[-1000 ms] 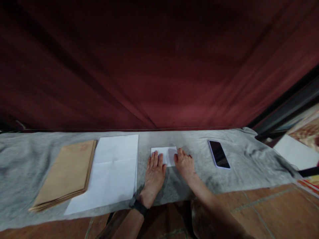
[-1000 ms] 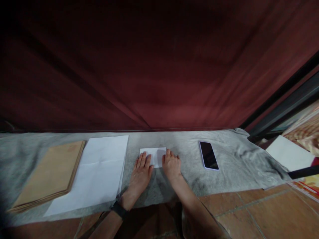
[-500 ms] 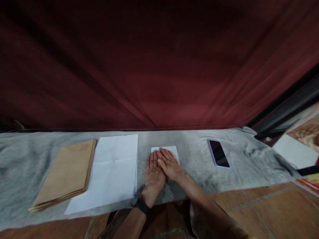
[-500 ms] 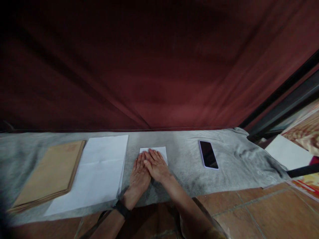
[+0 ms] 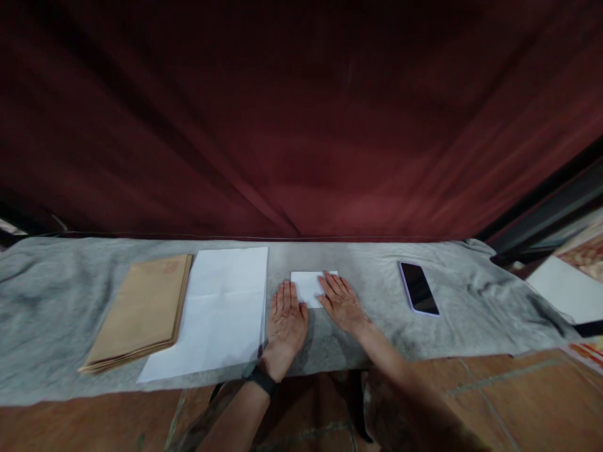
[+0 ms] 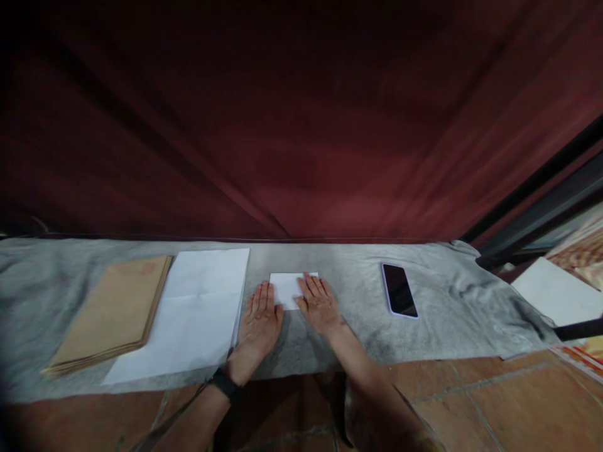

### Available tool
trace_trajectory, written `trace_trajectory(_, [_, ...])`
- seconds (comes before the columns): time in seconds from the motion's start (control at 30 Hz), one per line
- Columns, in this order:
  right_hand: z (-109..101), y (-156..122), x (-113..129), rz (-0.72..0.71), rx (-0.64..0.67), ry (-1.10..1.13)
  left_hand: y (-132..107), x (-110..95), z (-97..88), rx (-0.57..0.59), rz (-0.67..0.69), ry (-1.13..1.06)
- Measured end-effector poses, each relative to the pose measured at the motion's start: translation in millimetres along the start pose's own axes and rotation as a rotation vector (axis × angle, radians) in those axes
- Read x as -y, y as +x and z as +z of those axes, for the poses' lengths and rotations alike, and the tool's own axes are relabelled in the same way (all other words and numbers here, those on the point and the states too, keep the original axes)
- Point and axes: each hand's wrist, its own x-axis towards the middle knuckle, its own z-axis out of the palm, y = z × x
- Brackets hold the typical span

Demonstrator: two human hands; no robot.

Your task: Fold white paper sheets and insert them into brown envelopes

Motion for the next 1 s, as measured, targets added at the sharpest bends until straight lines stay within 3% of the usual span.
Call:
trace_trajectory(0.4, [-13.5, -13.5, -43.9, 0.161, 0.037, -0.13, -2.5, 8.0, -8.1, 0.034, -0.002, 0.011])
trace_trajectory(0.47, [-18.7, -9.9, -38.8, 0.162, 0.016, -0.106, -2.0, 5.6, -11.2, 0.035, -0.011, 0.015])
trace_trajectory(0.57, [-22.9, -1.2, -18.2, 0.054, -0.004, 0.015, -0.1, 1.1, -13.9, 0.004, 0.011, 0.005])
trace_trajectory(0.7, [-16.3, 8.8, 12.9, -0.125, 0.022, 0.151, 7.9, -3.4, -11.8, -0.039, 0.166, -0.063])
trace_trajectory(0.83, [-6.6, 11.9, 25.1, -0.109, 0.046, 0.14, 20.6, -2.0, -3.5, -0.016, 0.258, -0.118])
trace_trajectory(1.0, [-4.2, 9.7, 22.1, -0.074, 0.085, 0.074, 27.5, 0.6, 5.7, 0.015, 0.234, -0.121])
